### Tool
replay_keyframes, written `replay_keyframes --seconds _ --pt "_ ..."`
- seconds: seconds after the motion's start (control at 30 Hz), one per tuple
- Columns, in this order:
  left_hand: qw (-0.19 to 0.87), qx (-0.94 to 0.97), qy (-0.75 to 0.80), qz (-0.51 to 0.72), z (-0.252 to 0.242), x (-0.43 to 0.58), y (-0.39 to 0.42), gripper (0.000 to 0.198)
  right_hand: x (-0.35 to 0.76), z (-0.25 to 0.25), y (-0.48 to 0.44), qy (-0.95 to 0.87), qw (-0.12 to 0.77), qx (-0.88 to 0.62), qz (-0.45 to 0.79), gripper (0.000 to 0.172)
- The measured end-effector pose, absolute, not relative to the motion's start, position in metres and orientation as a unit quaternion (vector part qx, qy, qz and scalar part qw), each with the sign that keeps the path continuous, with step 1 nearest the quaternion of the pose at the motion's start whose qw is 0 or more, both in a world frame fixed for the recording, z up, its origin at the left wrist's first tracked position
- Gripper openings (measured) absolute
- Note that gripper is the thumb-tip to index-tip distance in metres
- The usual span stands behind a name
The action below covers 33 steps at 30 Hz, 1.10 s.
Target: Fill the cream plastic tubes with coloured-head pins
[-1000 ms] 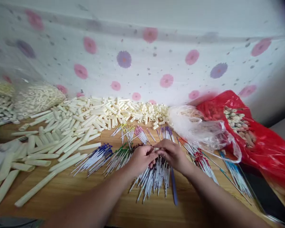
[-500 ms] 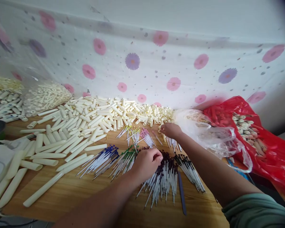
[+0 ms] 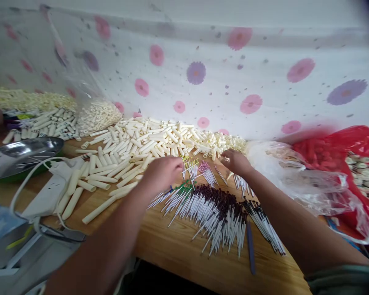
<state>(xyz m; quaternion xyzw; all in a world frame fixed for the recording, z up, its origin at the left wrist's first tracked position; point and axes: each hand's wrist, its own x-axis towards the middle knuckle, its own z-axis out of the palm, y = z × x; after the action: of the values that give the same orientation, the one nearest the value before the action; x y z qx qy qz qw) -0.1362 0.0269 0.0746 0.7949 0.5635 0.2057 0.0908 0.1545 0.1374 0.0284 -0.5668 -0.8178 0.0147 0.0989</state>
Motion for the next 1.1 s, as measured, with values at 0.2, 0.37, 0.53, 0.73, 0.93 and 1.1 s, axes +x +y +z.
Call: replay_keyframes --seconds 0.2,0.37,0.53,0.73,0.93,1.1 --pt "-0.018 0.786 0.618 -0.005 0.032 -0.219 0.043 0.016 0.173 0.03 0.079 -0.794 0.31 -0.496 0.162 0.038" --pt "-0.055 0.769 0.637 0.016 0.024 -0.207 0.04 0.011 0.181 0.024 0.038 -0.754 0.416 -0.44 0.255 0.034" --pt "0.077 0.8 0.555 0.214 0.044 -0.14 0.027 0.016 0.167 0.03 0.009 -0.704 0.5 -0.389 0.321 0.023" --pt "0.265 0.849 0.385 0.247 0.045 -0.042 0.015 0.01 0.163 0.024 0.002 -0.698 0.536 -0.372 0.296 0.023" --pt "0.292 0.839 0.333 0.317 0.028 -0.028 0.024 0.013 0.179 0.016 0.005 -0.704 0.532 -0.37 0.29 0.022" --pt "0.25 0.849 0.328 0.331 0.013 -0.034 0.024 0.021 0.181 0.015 0.005 -0.725 0.481 -0.387 0.306 0.029"
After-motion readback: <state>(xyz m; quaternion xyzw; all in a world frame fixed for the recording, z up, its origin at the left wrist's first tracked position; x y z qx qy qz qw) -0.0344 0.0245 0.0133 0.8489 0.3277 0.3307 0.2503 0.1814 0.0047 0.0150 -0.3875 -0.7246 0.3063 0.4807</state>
